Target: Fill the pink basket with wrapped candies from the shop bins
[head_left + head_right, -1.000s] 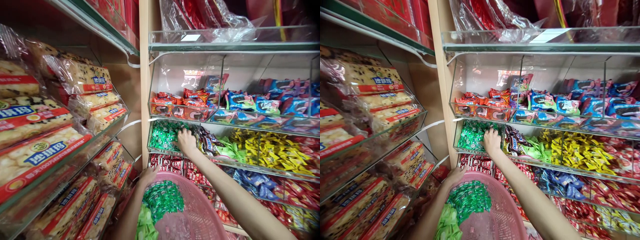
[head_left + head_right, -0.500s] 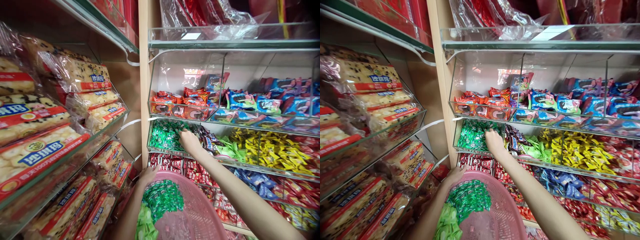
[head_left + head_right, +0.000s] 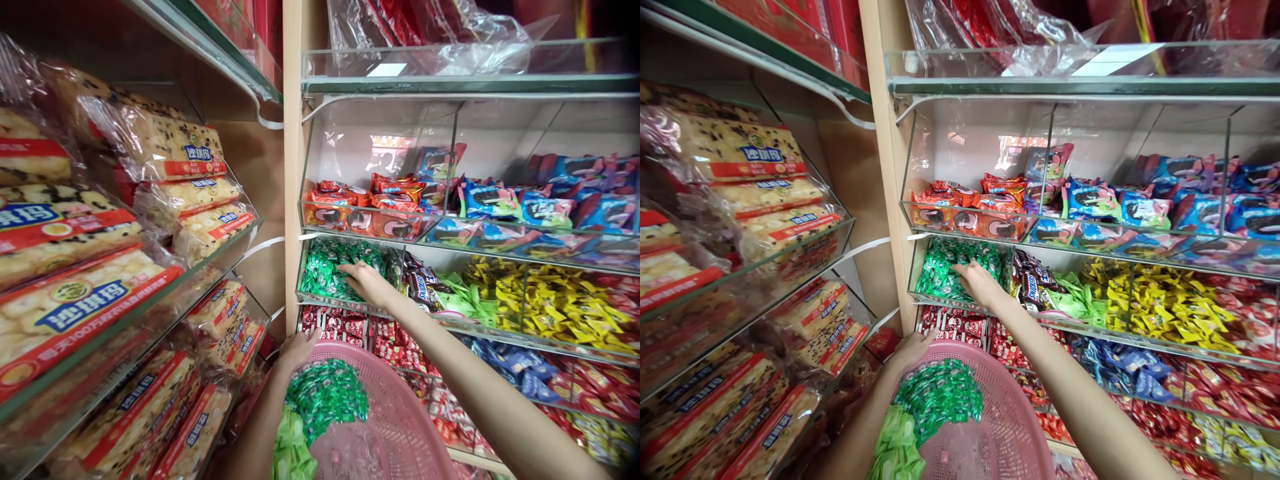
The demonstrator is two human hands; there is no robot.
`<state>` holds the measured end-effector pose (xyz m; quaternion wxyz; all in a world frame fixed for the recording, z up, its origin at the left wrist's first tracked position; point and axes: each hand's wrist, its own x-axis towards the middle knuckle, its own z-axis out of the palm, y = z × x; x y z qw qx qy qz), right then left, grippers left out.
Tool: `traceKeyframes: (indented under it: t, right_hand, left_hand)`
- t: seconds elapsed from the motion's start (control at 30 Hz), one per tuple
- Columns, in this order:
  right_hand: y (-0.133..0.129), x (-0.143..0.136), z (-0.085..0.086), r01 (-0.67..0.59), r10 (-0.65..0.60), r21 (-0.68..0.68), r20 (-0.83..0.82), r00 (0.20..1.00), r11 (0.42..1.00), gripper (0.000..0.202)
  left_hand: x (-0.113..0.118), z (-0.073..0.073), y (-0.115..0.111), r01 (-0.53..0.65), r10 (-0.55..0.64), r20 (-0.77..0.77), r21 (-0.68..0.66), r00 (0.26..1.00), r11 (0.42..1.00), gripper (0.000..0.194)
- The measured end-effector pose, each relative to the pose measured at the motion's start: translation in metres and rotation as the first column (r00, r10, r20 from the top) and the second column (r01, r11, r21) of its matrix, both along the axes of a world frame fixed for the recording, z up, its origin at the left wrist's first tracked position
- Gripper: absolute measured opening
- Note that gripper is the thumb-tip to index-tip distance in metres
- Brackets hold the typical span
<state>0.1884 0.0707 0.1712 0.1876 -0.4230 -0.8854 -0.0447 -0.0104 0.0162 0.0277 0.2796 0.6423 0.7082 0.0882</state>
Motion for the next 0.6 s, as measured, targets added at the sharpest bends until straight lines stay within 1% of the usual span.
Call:
traceKeyframes:
  t: [0.1,0.23,0.3,0.47,0.53,0.6]
  right_hand:
    - [0.0026,0.0044,-0.0028,-0.059,0.058,-0.002,-0.051,0.997,0.998,0.034]
    - [0.002,0.0055,-0.0012,-0.073,0.077,0.038,-0.137,0.988,0.997,0.036]
    - [-0.0005,0.0034,0.0009,-0.074,0.078,0.039,-0.148,0.986,0.997,0.036]
    - [-0.0055,-0.0009,-0.0006,0.044,-0.044,-0.002,0.027,0.999,0.999,0.035]
    - [-0.0048,-0.0003,-0.0038,0.039,-0.038,-0.014,0.051,0.998,0.999,0.033]
    - [-0.0027,0.0014,-0.0066,0.027,-0.027,-0.006,0.026,0.999,1.0,0.032]
  left_hand:
    - [-0.0001,-0.0005,0.0001,0.005,-0.005,-0.009,-0.001,1.0,1.0,0.083]
    - [0.0003,0.0007,-0.0007,0.012,-0.012,-0.016,0.006,1.0,1.0,0.083]
    - [0.0006,0.0017,-0.0011,0.011,-0.011,-0.02,0.001,1.0,1.0,0.083]
    - [0.0008,0.0025,-0.0008,0.017,-0.017,-0.018,0.003,1.0,1.0,0.085]
    - [0.0007,0.0018,-0.0004,0.017,-0.017,-0.024,0.003,1.0,1.0,0.085]
    - [0.0006,0.0009,0.0001,0.02,-0.02,-0.03,-0.001,0.999,1.0,0.084]
